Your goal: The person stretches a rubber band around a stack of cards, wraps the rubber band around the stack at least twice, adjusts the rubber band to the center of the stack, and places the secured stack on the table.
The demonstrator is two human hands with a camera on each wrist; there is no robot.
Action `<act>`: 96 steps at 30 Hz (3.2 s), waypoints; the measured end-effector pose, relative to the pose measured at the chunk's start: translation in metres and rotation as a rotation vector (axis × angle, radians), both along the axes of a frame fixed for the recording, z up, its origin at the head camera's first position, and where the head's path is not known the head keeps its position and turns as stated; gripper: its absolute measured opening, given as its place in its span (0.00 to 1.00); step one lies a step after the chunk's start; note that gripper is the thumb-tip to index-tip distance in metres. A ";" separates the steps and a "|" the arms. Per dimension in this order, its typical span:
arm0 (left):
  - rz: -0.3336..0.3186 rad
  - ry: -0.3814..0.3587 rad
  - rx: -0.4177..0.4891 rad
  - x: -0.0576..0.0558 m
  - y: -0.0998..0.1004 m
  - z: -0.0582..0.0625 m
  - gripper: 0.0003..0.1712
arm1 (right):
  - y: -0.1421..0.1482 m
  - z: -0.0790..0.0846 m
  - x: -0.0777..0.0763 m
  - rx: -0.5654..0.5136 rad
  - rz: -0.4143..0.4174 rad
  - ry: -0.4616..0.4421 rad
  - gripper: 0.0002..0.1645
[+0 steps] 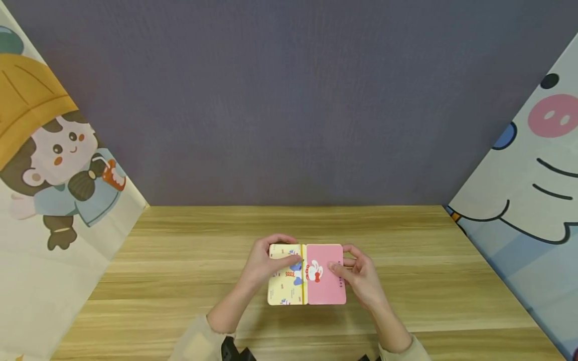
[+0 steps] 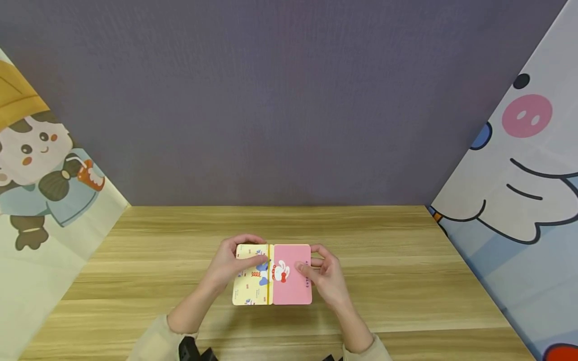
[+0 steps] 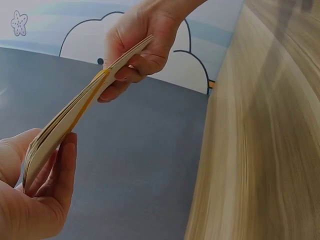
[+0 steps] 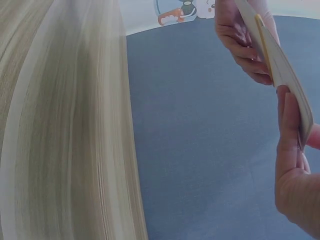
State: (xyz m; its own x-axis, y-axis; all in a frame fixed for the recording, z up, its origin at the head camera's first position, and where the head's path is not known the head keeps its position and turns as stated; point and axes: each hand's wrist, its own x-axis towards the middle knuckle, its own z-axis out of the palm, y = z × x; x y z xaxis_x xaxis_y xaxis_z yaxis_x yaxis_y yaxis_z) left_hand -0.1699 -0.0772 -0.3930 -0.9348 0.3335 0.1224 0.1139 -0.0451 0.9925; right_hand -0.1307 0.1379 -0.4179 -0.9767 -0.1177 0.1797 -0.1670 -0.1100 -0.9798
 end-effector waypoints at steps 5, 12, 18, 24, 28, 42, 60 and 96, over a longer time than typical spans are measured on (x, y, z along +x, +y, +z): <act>-0.005 -0.013 -0.013 0.000 0.001 0.000 0.17 | 0.001 0.000 0.000 0.003 0.020 0.030 0.20; -0.008 -0.038 -0.030 0.000 0.002 0.000 0.18 | -0.001 0.000 0.001 -0.002 0.023 -0.007 0.19; -0.043 -0.073 -0.080 0.004 0.000 0.012 0.18 | -0.001 -0.001 0.003 -0.001 0.051 -0.013 0.19; -0.082 -0.076 -0.127 0.010 0.000 0.024 0.16 | -0.003 -0.004 0.004 0.014 0.100 -0.012 0.22; -0.118 -0.070 -0.127 0.009 0.001 0.018 0.16 | -0.005 -0.007 0.004 0.020 0.122 -0.028 0.21; -0.121 -0.053 -0.087 -0.001 -0.002 0.000 0.22 | 0.001 0.000 0.002 0.011 0.058 -0.001 0.21; -0.013 0.038 0.064 0.032 -0.015 0.003 0.45 | 0.013 0.018 -0.002 -0.056 -0.021 0.071 0.15; 0.307 0.165 0.228 0.071 0.033 -0.040 0.37 | 0.007 0.011 -0.004 -0.099 -0.127 -0.001 0.15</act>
